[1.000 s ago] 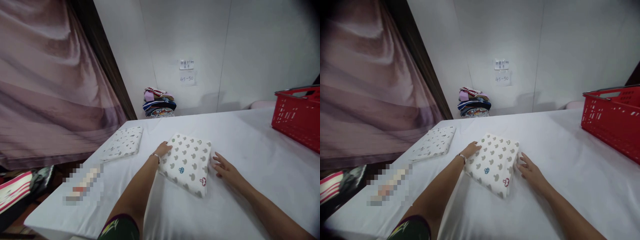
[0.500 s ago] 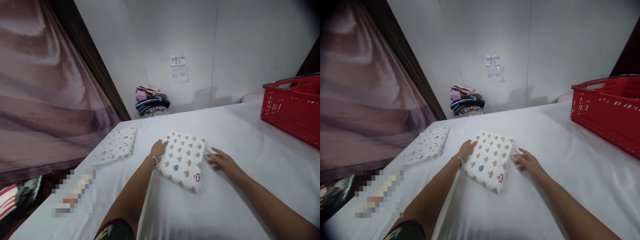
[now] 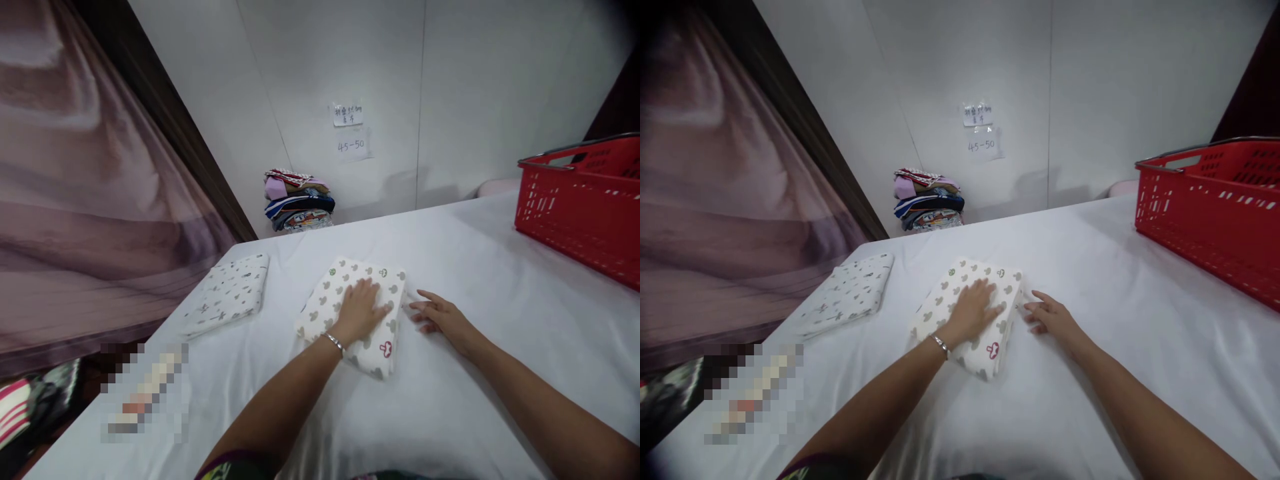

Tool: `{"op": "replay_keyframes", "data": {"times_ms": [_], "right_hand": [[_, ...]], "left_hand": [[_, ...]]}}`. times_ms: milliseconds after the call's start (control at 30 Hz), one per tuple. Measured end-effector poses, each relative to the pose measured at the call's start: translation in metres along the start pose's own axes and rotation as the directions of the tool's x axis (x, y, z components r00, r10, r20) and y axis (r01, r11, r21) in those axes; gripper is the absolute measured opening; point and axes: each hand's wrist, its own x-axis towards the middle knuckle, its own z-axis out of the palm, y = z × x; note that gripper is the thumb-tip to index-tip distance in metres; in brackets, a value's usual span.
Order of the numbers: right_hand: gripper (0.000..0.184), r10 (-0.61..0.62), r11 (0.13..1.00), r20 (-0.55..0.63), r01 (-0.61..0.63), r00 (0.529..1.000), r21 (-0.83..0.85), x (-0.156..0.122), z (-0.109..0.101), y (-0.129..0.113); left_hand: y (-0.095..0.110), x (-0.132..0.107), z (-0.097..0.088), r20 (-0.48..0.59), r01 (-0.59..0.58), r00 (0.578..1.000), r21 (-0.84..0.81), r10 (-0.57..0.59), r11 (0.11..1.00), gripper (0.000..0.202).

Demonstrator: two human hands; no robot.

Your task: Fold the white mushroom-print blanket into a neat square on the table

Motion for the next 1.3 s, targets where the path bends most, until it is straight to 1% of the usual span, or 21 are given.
{"op": "replay_keyframes", "data": {"times_ms": [67, 133, 300, 400, 467, 500, 567, 633, 667, 733, 800, 833, 900, 967, 1033, 1067, 1133, 1200, 1233, 1267, 1300], "right_hand": [[0.064, 0.007, 1.0, -0.005, -0.007, 1.0, 0.012, -0.001, 0.0, -0.001], [0.061, 0.01, 1.0, -0.001, -0.01, 1.0, 0.02, -0.001, 0.0, 0.0], [0.049, -0.043, 0.999, 0.021, 0.043, 0.999, 0.001, 0.004, -0.005, 0.008], [0.047, -0.107, 0.993, -0.013, 0.107, 0.994, -0.051, 0.006, -0.009, 0.012], [0.048, -0.153, 0.984, -0.05, 0.147, 0.987, -0.102, 0.006, -0.012, 0.011], [0.048, -0.177, 0.977, -0.077, 0.165, 0.981, -0.132, 0.006, -0.013, 0.009], [0.045, -0.24, 0.95, -0.124, 0.206, 0.963, -0.232, 0.008, -0.015, 0.003], [0.045, -0.32, 0.893, -0.144, 0.248, 0.936, -0.375, 0.014, -0.017, -0.005], [0.045, -0.357, 0.854, -0.135, 0.264, 0.924, -0.448, 0.02, -0.017, -0.009], [0.048, -0.404, 0.771, -0.088, 0.287, 0.91, -0.568, 0.037, -0.015, -0.018], [0.051, -0.415, 0.702, -0.036, 0.295, 0.909, -0.648, 0.06, -0.009, -0.026], [0.052, -0.403, 0.675, -0.009, 0.29, 0.915, -0.678, 0.072, -0.006, -0.03], [0.054, -0.33, 0.642, 0.054, 0.266, 0.943, -0.719, 0.096, 0.003, -0.036], [0.056, -0.216, 0.625, 0.121, 0.233, 0.969, -0.745, 0.114, 0.011, -0.043], [0.054, -0.123, 0.618, 0.176, 0.214, 0.977, -0.757, 0.126, 0.017, -0.053], [0.05, -0.074, 0.626, 0.203, 0.204, 0.976, -0.753, 0.129, 0.018, -0.059], [0.039, 0.065, 0.666, 0.255, 0.149, 0.965, -0.731, 0.131, 0.018, -0.071], [0.032, 0.233, 0.71, 0.301, 0.05, 0.925, -0.703, 0.125, 0.011, -0.078], [0.031, 0.303, 0.723, 0.32, 0.003, 0.898, -0.691, 0.119, 0.005, -0.077], [0.031, 0.34, 0.731, 0.324, -0.031, 0.883, -0.682, 0.112, -0.002, -0.072], [0.032, 0.319, 0.739, 0.304, -0.034, 0.898, -0.673, 0.102, -0.01, -0.063]], "left_hand": [[0.009, -0.004, 0.01, 0.071, -0.03, 0.997, -0.056, 0.034, 0.998, 0.051], [0.012, -0.006, 0.013, 0.1, -0.011, 0.995, -0.087, 0.019, 0.996, 0.05], [0.01, -0.006, 0.004, 0.114, 0.021, 0.994, -0.153, -0.004, 0.988, 0.047], [0.007, -0.012, -0.008, 0.038, 0.037, 0.999, -0.2, -0.03, 0.979, 0.043], [-0.001, -0.018, -0.017, -0.062, 0.066, 0.995, -0.191, -0.08, 0.979, 0.04], [-0.009, -0.022, -0.023, -0.112, 0.098, 0.987, -0.16, -0.117, 0.982, 0.038], [-0.028, -0.03, -0.033, -0.203, 0.209, 0.955, -0.059, -0.217, 0.976, 0.035], [-0.05, -0.039, -0.04, -0.265, 0.36, 0.902, 0.031, -0.34, 0.932, 0.037], [-0.06, -0.043, -0.043, -0.281, 0.433, 0.871, 0.051, -0.403, 0.9, 0.04], [-0.076, -0.051, -0.045, -0.272, 0.555, 0.802, 0.014, -0.531, 0.832, 0.046], [-0.085, -0.057, -0.044, -0.196, 0.639, 0.74, -0.092, -0.643, 0.763, 0.051], [-0.086, -0.059, -0.044, -0.148, 0.664, 0.719, -0.141, -0.679, 0.734, 0.051], [-0.087, -0.061, -0.043, -0.065, 0.692, 0.699, -0.189, -0.712, 0.697, 0.049], [-0.088, -0.061, -0.043, -0.024, 0.7, 0.699, -0.181, -0.715, 0.69, 0.048], [-0.09, -0.061, -0.043, 0.001, 0.71, 0.694, -0.167, -0.72, 0.684, 0.049], [-0.091, -0.061, -0.043, 0.006, 0.713, 0.692, -0.163, -0.722, 0.682, 0.049], [-0.095, -0.062, -0.042, 0.002, 0.709, 0.696, -0.157, -0.718, 0.687, 0.049], [-0.096, -0.063, -0.04, 0.001, 0.697, 0.707, -0.163, -0.707, 0.698, 0.05], [-0.096, -0.063, -0.039, 0.005, 0.687, 0.718, -0.171, -0.696, 0.707, 0.05], [-0.095, -0.064, -0.037, 0.011, 0.673, 0.73, -0.183, -0.683, 0.716, 0.051], [-0.094, -0.064, -0.035, 0.02, 0.657, 0.745, -0.199, -0.667, 0.728, 0.052]]}}
